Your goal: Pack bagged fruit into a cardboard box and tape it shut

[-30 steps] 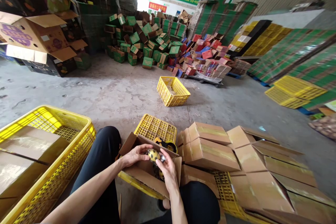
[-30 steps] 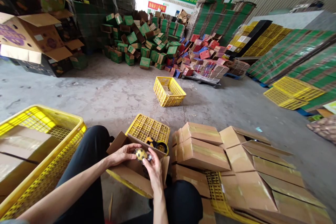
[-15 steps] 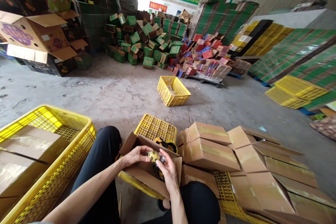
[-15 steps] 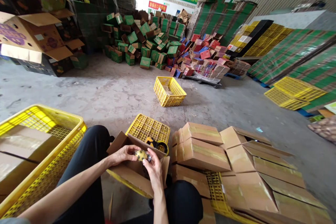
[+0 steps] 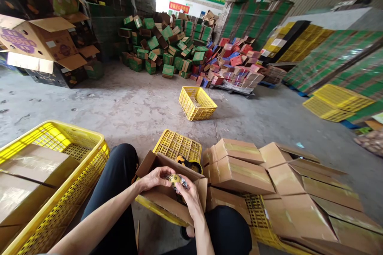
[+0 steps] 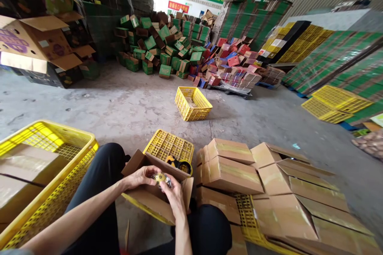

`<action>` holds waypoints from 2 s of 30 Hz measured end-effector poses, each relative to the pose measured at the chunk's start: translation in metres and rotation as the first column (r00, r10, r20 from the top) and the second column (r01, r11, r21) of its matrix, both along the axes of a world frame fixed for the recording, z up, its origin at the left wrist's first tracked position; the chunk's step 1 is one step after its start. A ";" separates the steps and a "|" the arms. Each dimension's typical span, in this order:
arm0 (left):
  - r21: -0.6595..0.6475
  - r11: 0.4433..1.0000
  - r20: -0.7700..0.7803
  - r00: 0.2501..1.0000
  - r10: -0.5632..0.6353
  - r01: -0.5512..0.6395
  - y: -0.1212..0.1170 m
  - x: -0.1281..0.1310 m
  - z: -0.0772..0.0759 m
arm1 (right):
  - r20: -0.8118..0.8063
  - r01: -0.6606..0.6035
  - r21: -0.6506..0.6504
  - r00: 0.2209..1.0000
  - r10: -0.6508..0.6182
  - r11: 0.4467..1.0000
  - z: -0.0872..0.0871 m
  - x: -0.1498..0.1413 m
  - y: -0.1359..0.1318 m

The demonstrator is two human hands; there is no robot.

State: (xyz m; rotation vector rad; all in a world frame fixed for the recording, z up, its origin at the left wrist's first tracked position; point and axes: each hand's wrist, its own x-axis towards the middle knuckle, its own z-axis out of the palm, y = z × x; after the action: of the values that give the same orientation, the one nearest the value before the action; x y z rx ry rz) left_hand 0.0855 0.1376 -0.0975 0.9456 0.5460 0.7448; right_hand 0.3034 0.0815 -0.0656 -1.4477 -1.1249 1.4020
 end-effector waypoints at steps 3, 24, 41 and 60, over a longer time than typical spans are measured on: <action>-0.020 1.000 -0.004 1.000 0.001 -0.001 0.000 0.000 -0.003 | 0.052 0.039 0.112 0.998 -0.045 0.993 -0.006 0.003 0.003; -0.082 0.995 0.053 0.996 0.069 -0.065 0.000 -0.002 -0.004 | 0.077 0.050 0.236 0.995 -0.070 0.970 -0.025 0.002 0.002; -0.087 0.993 0.022 0.996 0.083 -0.081 0.001 0.000 0.003 | -0.100 0.297 0.021 0.951 -0.294 0.955 -0.011 0.004 0.005; -0.163 0.960 -0.104 0.972 0.212 -0.227 0.005 0.000 -0.004 | -0.105 0.332 0.003 0.938 -0.330 0.943 -0.017 0.005 0.007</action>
State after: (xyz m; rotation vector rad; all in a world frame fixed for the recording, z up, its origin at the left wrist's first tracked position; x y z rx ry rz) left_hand 0.0850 0.1430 -0.1018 0.7640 0.7887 0.8434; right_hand 0.3087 0.0883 -0.0822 -1.4542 -0.7843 1.2073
